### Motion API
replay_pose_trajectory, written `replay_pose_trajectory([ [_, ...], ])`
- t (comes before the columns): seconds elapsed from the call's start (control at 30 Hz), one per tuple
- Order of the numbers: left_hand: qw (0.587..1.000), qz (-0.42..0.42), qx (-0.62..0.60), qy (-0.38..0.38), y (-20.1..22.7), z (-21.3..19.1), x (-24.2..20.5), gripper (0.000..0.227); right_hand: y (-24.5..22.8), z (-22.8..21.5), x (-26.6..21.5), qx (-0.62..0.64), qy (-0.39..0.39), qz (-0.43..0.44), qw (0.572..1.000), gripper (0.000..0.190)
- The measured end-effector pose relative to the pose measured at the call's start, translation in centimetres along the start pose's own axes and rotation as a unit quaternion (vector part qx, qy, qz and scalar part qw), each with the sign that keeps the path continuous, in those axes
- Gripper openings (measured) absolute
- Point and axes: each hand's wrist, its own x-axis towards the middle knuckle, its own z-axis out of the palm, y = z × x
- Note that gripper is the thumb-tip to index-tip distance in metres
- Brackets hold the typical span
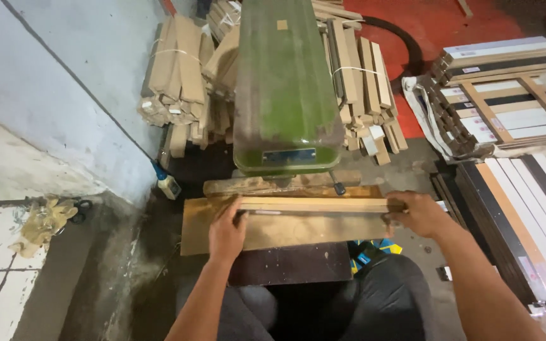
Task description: Aligning and processing long rectangular strips using an industrial machine in a warehouse setting.
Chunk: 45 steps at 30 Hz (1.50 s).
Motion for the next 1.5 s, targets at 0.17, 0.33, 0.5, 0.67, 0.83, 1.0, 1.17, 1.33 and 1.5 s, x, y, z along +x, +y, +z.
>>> replay_pose_trajectory([
  [0.17, 0.997, -0.035, 0.0, 0.075, -4.2, -2.2, -0.5, 0.048, -6.7, 3.1, -2.6, 0.023, 0.035, -0.06, 0.997, 0.046],
  [0.33, 0.986, -0.073, -0.005, 0.148, -8.6, -5.5, -0.4, 0.047, -12.6, 6.7, -1.1, 0.003, 0.098, -0.146, 0.984, 0.045],
  [0.5, 0.977, -0.109, 0.057, 0.174, -14.3, -8.2, 1.2, 0.047, -14.5, 12.9, 3.4, 0.04, 0.11, -0.157, 0.981, 0.054],
  [0.67, 0.968, -0.094, 0.041, 0.23, -9.8, -7.2, 1.4, 0.056, -15.8, 13.5, 3.1, 0.004, 0.225, -0.219, 0.949, 0.048],
  [0.83, 0.979, 0.087, 0.092, 0.157, -2.9, -1.1, 1.2, 0.051, -16.7, 13.0, 1.7, 0.017, 0.242, -0.213, 0.946, 0.049],
  [1.0, 0.948, 0.276, 0.131, 0.093, -1.4, 7.4, 3.0, 0.051, -16.8, 13.1, 2.3, 0.031, 0.248, -0.221, 0.943, 0.047],
  [1.17, 0.93, 0.286, 0.112, 0.202, -1.5, 9.6, 3.3, 0.044, -16.3, 13.3, 2.6, 0.028, 0.244, -0.222, 0.944, 0.048],
  [1.33, 0.922, 0.294, 0.116, 0.222, -3.2, 10.8, 4.0, 0.046, -16.7, 13.3, 2.3, 0.039, 0.24, -0.226, 0.943, 0.048],
  [1.5, 0.916, 0.305, 0.122, 0.23, -2.5, 10.0, 3.7, 0.039, -16.0, 12.7, 1.9, 0.099, 0.216, -0.187, 0.953, 0.055],
])
